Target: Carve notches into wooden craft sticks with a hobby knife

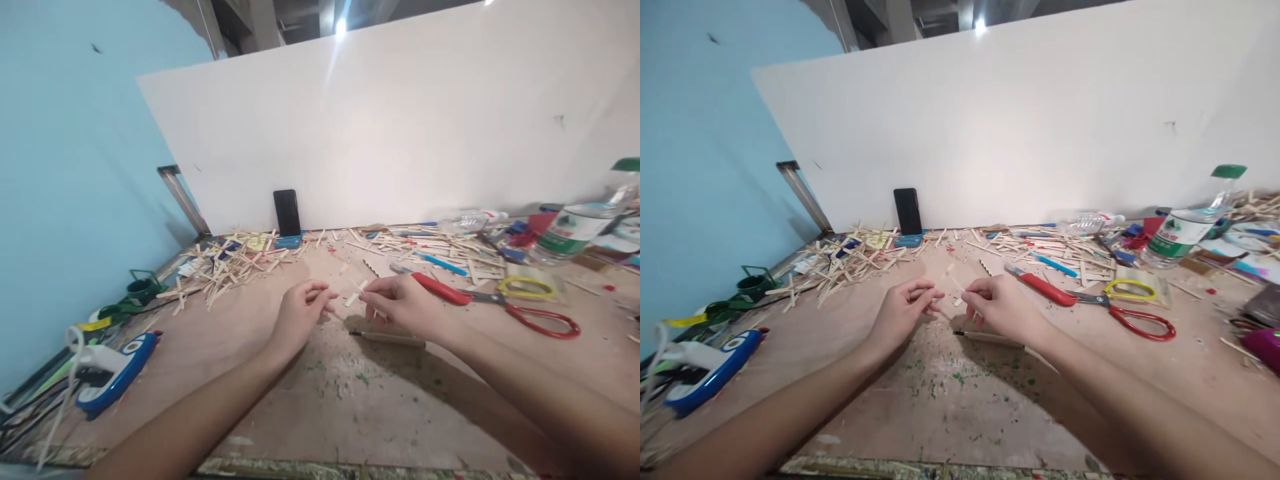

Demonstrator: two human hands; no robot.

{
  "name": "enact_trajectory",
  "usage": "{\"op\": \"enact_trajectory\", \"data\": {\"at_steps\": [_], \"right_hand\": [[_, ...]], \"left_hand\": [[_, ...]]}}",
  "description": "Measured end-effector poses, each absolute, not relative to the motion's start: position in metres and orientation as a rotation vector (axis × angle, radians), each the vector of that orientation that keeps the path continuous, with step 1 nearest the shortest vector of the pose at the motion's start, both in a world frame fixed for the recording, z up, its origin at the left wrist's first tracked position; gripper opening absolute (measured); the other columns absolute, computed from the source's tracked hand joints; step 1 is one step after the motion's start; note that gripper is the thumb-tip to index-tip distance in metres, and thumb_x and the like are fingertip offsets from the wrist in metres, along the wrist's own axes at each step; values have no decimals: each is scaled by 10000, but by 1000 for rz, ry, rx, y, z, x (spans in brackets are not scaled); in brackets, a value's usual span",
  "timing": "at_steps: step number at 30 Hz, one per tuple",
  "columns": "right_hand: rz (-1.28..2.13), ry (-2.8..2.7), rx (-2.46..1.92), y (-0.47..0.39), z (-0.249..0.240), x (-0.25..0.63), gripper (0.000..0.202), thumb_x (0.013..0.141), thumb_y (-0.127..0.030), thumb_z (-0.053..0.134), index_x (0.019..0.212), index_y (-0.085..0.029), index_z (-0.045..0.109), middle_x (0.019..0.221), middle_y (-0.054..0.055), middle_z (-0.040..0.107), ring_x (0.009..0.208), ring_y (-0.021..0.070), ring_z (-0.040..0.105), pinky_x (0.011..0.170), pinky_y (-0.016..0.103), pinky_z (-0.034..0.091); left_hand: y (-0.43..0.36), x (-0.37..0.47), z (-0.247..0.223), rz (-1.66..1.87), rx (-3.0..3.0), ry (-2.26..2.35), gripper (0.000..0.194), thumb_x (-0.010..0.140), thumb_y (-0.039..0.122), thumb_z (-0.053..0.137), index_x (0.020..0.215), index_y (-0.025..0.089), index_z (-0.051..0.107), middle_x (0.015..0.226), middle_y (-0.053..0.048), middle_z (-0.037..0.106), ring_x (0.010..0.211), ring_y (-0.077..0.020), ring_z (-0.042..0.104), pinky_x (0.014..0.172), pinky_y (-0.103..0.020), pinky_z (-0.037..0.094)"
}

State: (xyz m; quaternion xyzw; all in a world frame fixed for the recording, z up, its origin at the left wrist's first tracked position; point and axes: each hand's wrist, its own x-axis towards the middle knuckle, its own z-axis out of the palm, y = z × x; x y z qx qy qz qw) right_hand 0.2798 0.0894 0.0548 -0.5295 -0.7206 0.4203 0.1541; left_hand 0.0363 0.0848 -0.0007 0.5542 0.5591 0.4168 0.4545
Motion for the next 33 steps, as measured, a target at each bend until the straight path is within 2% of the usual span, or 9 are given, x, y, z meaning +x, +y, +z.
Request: {"op": "enact_trajectory", "data": {"at_steps": [7,13,19,25,29,33], "right_hand": [[1300,-2032,-1415,84,35,284,403,1192,-558,746,1104,-165,764,922,-4,732,732,130,675,708,293,637],[1368,-1977,-1439,70,41,285,389,1191,-551,749,1157,-164,775,986,17,763,789,144,714,748,312,662],[1406,-1877,-1430,62,34,279,400,1195,-558,741,1165,-160,768,973,13,753,769,137,703,724,301,650],[1372,-1812,-1386,59,20,276,422,1204,-578,720,1127,-165,758,914,-6,721,704,119,655,659,270,607],[1336,-1827,-1383,57,15,276,439,1201,-591,720,1109,-164,758,902,-9,717,706,123,659,667,276,612],[1258,-1840,-1347,55,8,274,416,1181,-570,757,1096,-163,761,954,5,736,793,147,702,739,305,647]], "left_hand": [[72,46,-4,944,1493,1368,336,1175,454,820,1350,169,786,1282,-86,823,1080,-228,824,961,-426,748],[63,45,3,963,1652,1336,323,1188,475,802,1258,160,784,1136,-50,817,901,-177,790,814,-340,718],[59,30,1,1032,1921,1304,296,1176,468,816,1177,172,801,1128,-47,823,957,-191,795,934,-397,722],[61,26,-10,1054,2096,1293,315,1194,488,787,1193,173,797,1113,-45,817,940,-187,787,916,-391,719],[61,25,-14,1049,2113,1260,312,1195,483,788,1180,172,799,1097,-42,819,952,-191,797,936,-402,724],[59,25,-14,1028,2101,1258,307,1199,475,783,1183,169,799,1090,-40,820,956,-193,803,945,-408,727]]}}
